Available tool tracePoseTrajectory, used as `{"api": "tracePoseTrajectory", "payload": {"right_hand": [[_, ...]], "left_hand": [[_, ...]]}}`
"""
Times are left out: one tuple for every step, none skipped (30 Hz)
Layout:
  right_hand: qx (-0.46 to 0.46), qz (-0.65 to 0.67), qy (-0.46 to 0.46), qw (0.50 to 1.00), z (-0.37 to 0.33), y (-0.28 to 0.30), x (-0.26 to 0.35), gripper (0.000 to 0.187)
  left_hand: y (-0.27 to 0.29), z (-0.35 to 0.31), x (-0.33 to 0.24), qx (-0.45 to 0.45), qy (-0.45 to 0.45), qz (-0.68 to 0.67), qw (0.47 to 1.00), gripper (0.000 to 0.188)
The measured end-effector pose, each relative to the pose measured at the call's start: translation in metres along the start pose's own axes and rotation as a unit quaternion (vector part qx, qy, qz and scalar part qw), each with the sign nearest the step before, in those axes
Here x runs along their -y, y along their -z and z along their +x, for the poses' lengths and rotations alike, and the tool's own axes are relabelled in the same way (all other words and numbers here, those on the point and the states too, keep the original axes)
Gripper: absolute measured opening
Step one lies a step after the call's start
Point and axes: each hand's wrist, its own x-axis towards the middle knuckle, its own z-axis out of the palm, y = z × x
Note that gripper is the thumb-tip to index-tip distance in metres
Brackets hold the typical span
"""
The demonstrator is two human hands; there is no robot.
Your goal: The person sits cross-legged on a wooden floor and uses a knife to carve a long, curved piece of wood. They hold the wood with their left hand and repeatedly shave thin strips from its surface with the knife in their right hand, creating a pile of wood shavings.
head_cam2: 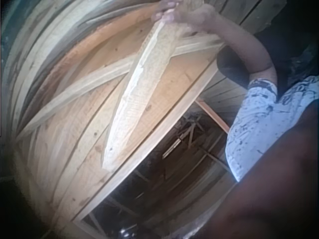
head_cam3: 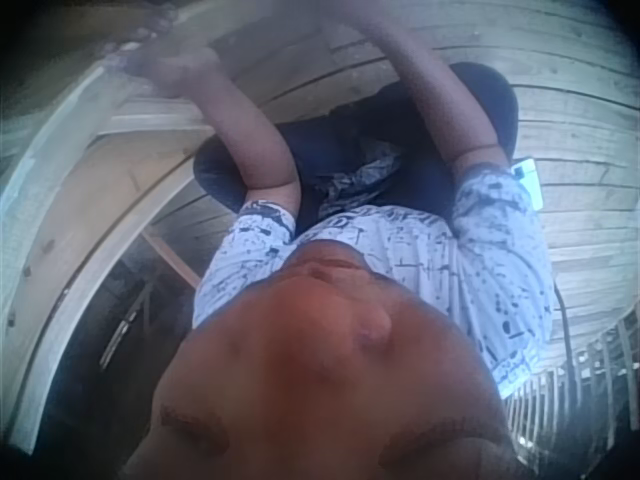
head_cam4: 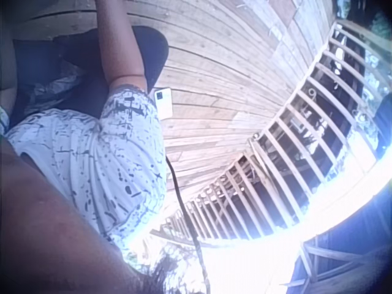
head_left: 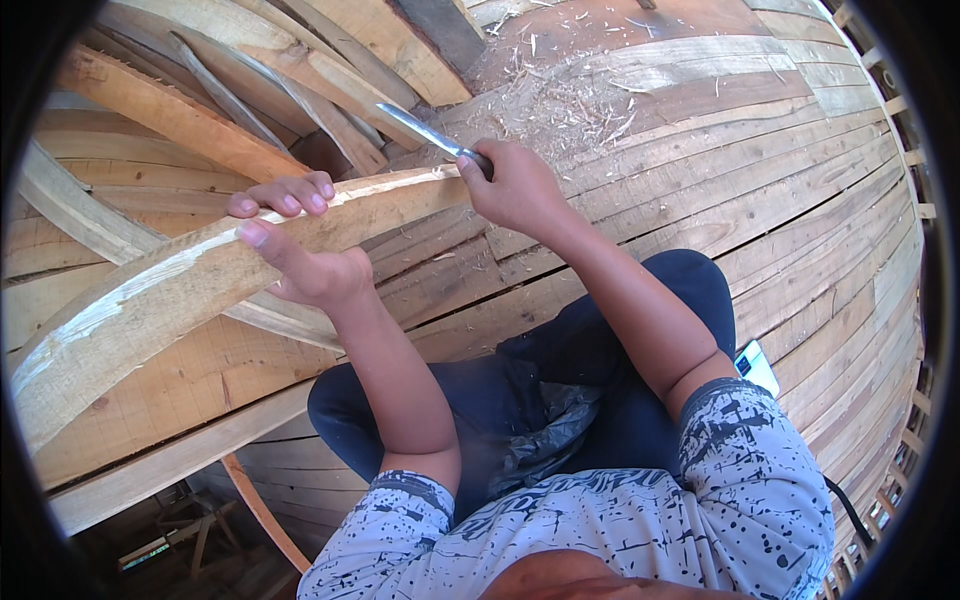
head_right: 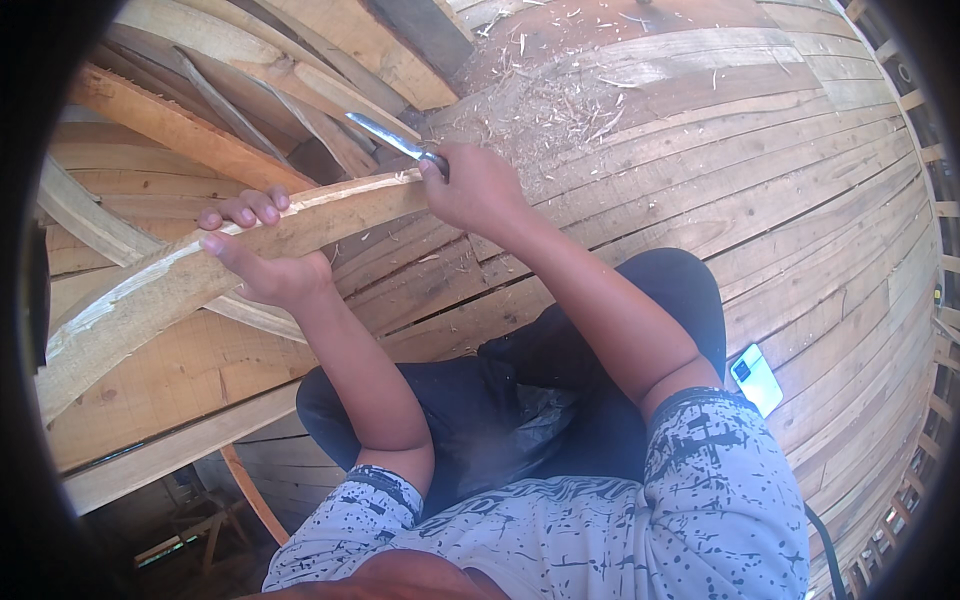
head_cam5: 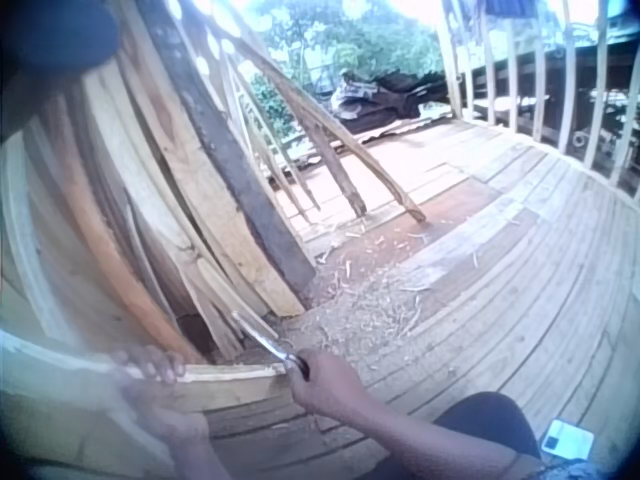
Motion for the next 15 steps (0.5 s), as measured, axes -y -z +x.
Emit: {"api": "tracePoseTrajectory", "payload": {"right_hand": [[0.018, -0.013, -0.006, 1.0, -0.001, 0.001, 0.002, 0.038], [0.036, -0.026, -0.011, 0.999, -0.003, 0.004, 0.008, 0.041], [0.054, -0.04, -0.016, 0.998, -0.004, 0.007, 0.012, 0.043], [0.065, -0.052, -0.013, 0.996, -0.006, 0.007, 0.015, 0.045], [0.075, -0.064, -0.011, 0.995, -0.008, 0.008, 0.017, 0.048], [0.085, -0.076, -0.008, 0.993, -0.009, 0.007, 0.018, 0.05], [0.074, -0.075, -0.004, 0.994, -0.01, 0.006, 0.018, 0.051], [0.062, -0.073, 0.0, 0.995, -0.01, 0.003, 0.017, 0.052], [0.05, -0.071, 0.003, 0.996, -0.011, 0.001, 0.015, 0.053], [0.048, -0.058, -0.002, 0.997, -0.011, -0.001, 0.013, 0.054], [0.046, -0.046, -0.006, 0.998, -0.01, -0.004, 0.01, 0.055], [0.043, -0.033, -0.011, 0.998, -0.009, -0.006, 0.007, 0.056], [0.051, -0.022, -0.02, 0.998, -0.008, -0.008, 0.004, 0.057], [0.059, -0.011, -0.028, 0.998, -0.007, -0.01, 0.003, 0.058], [0.066, 0.0, -0.037, 0.997, -0.006, -0.01, 0.002, 0.058]], "left_hand": [[0.0, 0.0, 0.0, 0.001, -0.001, 0.002, 1.0, 0.031], [0.0, 0.0, 0.0, 0.001, -0.002, 0.004, 1.0, 0.031], [0.0, 0.0, 0.0, 0.002, -0.002, 0.002, 1.0, 0.031], [0.001, 0.0, 0.0, 0.002, -0.001, 0.0, 1.0, 0.031], [0.001, 0.0, 0.0, 0.003, -0.001, -0.002, 1.0, 0.031], [0.0, 0.0, -0.001, 0.003, -0.001, -0.003, 1.0, 0.03], [0.0, 0.0, -0.001, 0.002, -0.001, -0.004, 1.0, 0.03], [0.0, 0.0, -0.001, 0.002, 0.0, -0.005, 1.0, 0.03], [0.0, 0.0, -0.001, 0.003, 0.0, -0.006, 1.0, 0.03], [-0.001, 0.0, -0.001, 0.004, 0.0, -0.007, 1.0, 0.03], [-0.001, -0.001, 0.0, 0.005, 0.0, -0.008, 1.0, 0.03], [-0.002, -0.001, 0.0, 0.006, 0.0, -0.007, 1.0, 0.031], [-0.002, -0.001, 0.0, 0.006, 0.001, -0.006, 1.0, 0.031], [-0.003, -0.002, -0.001, 0.007, 0.001, -0.005, 1.0, 0.031], [-0.003, -0.002, -0.001, 0.009, 0.002, -0.005, 1.0, 0.031]]}}
